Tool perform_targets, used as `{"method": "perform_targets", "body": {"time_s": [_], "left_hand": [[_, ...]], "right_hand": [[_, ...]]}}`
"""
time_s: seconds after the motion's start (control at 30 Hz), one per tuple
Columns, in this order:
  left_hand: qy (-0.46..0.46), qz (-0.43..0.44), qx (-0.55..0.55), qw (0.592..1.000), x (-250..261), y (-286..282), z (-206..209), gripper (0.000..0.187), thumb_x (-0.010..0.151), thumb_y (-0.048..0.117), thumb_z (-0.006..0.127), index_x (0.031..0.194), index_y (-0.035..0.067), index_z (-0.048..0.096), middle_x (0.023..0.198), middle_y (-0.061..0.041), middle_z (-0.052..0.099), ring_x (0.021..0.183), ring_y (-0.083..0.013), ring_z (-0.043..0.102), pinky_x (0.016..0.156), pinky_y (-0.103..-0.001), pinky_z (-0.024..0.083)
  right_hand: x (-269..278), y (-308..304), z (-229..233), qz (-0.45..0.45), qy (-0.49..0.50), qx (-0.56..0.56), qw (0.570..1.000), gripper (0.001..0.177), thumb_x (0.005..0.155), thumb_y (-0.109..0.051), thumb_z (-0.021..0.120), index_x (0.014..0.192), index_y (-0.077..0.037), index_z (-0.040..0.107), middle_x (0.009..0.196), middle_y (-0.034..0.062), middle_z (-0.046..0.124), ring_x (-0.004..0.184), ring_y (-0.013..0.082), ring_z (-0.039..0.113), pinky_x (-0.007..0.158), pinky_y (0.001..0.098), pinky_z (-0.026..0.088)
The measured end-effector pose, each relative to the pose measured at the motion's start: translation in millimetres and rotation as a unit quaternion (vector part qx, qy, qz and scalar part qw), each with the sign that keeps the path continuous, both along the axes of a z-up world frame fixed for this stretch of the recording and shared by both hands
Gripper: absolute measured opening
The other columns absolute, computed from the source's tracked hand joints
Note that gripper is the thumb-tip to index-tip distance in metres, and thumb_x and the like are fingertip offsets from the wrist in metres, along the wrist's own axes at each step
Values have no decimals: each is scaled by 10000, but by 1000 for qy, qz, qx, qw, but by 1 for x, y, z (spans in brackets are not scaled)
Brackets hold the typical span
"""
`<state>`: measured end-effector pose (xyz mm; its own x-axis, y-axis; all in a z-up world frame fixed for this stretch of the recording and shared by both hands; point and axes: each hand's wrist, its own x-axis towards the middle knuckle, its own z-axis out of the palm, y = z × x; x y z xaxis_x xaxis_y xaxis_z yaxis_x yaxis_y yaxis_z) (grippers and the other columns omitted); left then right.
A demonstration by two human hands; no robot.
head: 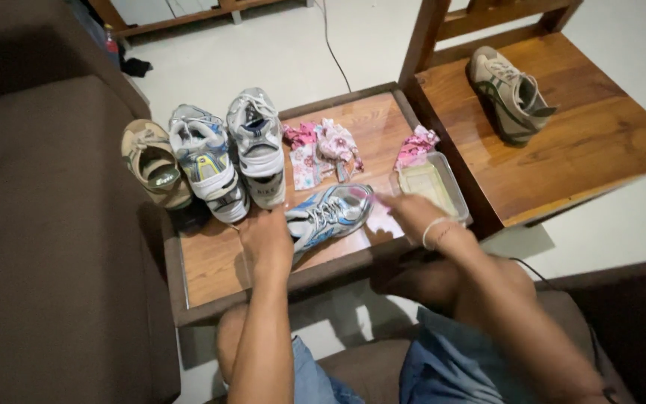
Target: The person scrubs a silver and blue sneaker with a pink toothbrush, repeatedly dipping the brush into a small container of liquid. They focus on the side panels and laces, holding the shoe steady with the left hand while scrubbing with the right.
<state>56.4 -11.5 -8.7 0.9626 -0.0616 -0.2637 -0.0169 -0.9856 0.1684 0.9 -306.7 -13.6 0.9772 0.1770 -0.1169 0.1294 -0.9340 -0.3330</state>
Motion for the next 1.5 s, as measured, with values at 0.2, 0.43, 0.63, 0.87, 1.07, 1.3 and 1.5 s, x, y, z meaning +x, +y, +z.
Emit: {"method": "perform_targets", "body": {"time_s": [0.2,0.43,0.63,0.87,1.07,1.3,1.5], "left_hand": [[3,23,-16,1000,19,7,-65,353,896,148,698,1246,194,716,1194,-130,733,1180,-399,643,1013,-591,425],[-6,9,-42,999,-10,8,-30,412,879,142,742,1287,149,689,1192,-176,714,1200,-417,621,1051,-588,402],[-148,-6,-79,986,-27,5,-8,338,867,5,654,1165,136,744,1012,-151,734,1063,-388,673,1033,-547,402],[-149,10,-58,987,-26,5,1,261,880,45,624,1080,163,742,945,-117,744,1018,-361,693,974,-539,457],[-157,40,-38,986,-13,14,-52,191,878,49,606,1002,132,725,851,-128,727,907,-372,714,839,-548,508],[-190,29,-12,981,-14,7,-56,208,913,71,559,1025,140,721,913,-121,757,980,-348,706,937,-510,461],[-200,26,-38,979,-20,7,-47,209,918,69,556,1044,130,712,960,-132,759,1024,-351,692,971,-513,439]], "right_hand": [[-12,6,68,-69,-27,51,996,394,966,-94,550,1328,-219,643,864,103,789,912,349,752,855,482,588],[-96,57,-31,-146,-198,189,951,549,906,-46,619,1433,-198,591,1078,119,774,969,307,734,834,424,593],[-23,8,-56,-96,-244,73,962,403,975,-230,622,1376,-266,618,1183,-26,740,1075,177,703,909,348,575],[-4,36,8,-61,-160,101,980,357,983,-157,556,1335,-181,612,1113,132,734,1063,354,703,899,476,575],[-32,73,9,-88,-91,24,992,528,970,-248,543,1479,-375,486,972,128,701,886,415,719,811,528,600],[-36,71,8,-61,-37,104,992,644,934,-63,508,1521,-322,454,981,182,730,982,429,713,880,523,598],[-43,64,27,-70,-14,27,997,501,937,-139,553,1422,-260,584,1005,168,736,1010,372,719,945,489,585]]}}
